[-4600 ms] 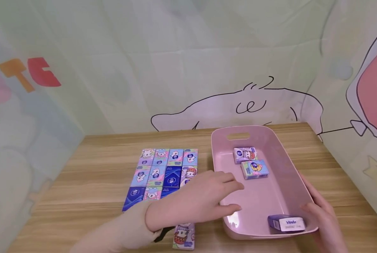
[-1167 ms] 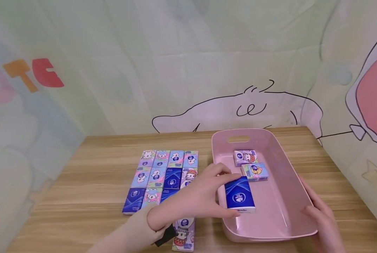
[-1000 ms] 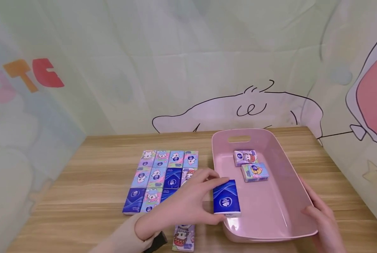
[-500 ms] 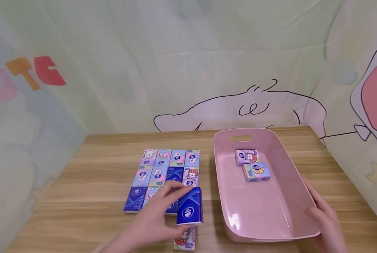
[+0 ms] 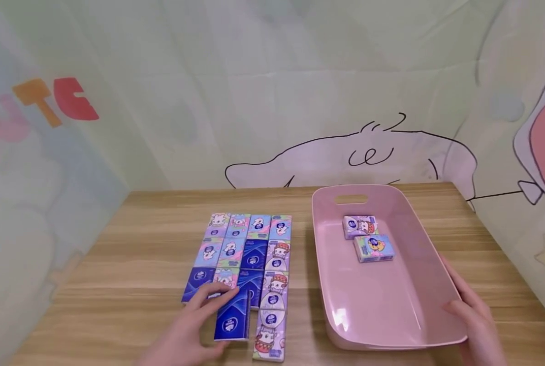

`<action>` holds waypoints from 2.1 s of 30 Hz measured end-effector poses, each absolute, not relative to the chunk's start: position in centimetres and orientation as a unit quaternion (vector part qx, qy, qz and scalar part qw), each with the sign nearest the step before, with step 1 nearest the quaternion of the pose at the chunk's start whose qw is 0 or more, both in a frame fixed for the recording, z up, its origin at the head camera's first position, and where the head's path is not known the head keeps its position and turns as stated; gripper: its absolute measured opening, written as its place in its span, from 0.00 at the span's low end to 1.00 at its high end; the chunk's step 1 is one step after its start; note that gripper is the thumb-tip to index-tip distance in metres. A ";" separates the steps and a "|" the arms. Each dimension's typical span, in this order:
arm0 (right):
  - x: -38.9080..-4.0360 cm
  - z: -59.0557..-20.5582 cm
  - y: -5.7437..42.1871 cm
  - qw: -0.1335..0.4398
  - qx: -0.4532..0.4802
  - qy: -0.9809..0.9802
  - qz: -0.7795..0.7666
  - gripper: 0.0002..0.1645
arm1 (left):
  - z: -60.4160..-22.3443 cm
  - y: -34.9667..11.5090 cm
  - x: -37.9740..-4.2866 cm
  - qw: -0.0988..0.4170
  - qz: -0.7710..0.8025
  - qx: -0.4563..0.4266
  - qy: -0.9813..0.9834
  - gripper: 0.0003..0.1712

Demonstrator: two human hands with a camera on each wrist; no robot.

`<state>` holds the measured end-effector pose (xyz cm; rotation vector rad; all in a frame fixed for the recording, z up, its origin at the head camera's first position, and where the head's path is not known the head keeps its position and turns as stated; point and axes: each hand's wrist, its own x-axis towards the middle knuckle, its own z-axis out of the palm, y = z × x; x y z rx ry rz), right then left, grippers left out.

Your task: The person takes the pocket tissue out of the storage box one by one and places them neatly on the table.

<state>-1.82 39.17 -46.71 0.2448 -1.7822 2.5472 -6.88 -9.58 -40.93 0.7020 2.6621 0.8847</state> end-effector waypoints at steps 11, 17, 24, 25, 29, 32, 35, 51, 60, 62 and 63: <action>-1.8 -46.5 39.1 0.019 0.063 -0.589 0.806 0.45 | -42.8 -9.3 -6.2 0.099 0.215 0.321 0.917 0.46; -1.9 -46.5 39.1 0.017 0.060 -0.588 0.806 0.44 | -42.8 -8.8 -6.3 0.119 0.165 0.312 0.928 0.47; -1.8 -46.5 39.1 0.011 0.063 -0.576 0.815 0.44 | -42.9 -8.6 -6.2 0.095 0.136 0.322 0.932 0.45; -1.8 -46.5 39.1 0.011 0.065 -0.576 0.815 0.44 | -42.9 -8.6 -6.2 0.100 0.135 0.319 0.933 0.45; -1.9 -46.6 39.2 0.007 0.066 -0.585 0.808 0.44 | -42.9 -8.5 -6.3 0.113 0.136 0.312 0.933 0.44; -1.9 -46.6 39.4 0.002 0.062 -0.596 0.801 0.43 | -42.9 -8.5 -6.4 0.128 0.136 0.306 0.933 0.43; -2.0 -46.7 39.5 -0.001 0.058 -0.604 0.795 0.43 | -43.0 -8.5 -6.5 0.132 0.135 0.307 0.933 0.43; -1.7 -46.5 39.2 0.006 0.048 -0.590 0.806 0.43 | -41.7 -8.4 -7.2 0.144 0.102 0.323 0.930 0.46; -1.6 -46.4 38.9 0.008 0.034 -0.596 0.802 0.44 | -38.0 -7.7 -8.6 0.118 0.078 0.342 0.929 0.41; -1.6 -46.4 39.0 0.012 0.031 -0.598 0.801 0.44 | -37.0 -7.4 -9.2 0.079 0.067 0.375 0.921 0.39; -1.6 -46.4 39.0 0.013 0.031 -0.598 0.801 0.44 | -36.4 -7.1 -9.5 0.064 0.061 0.391 0.916 0.38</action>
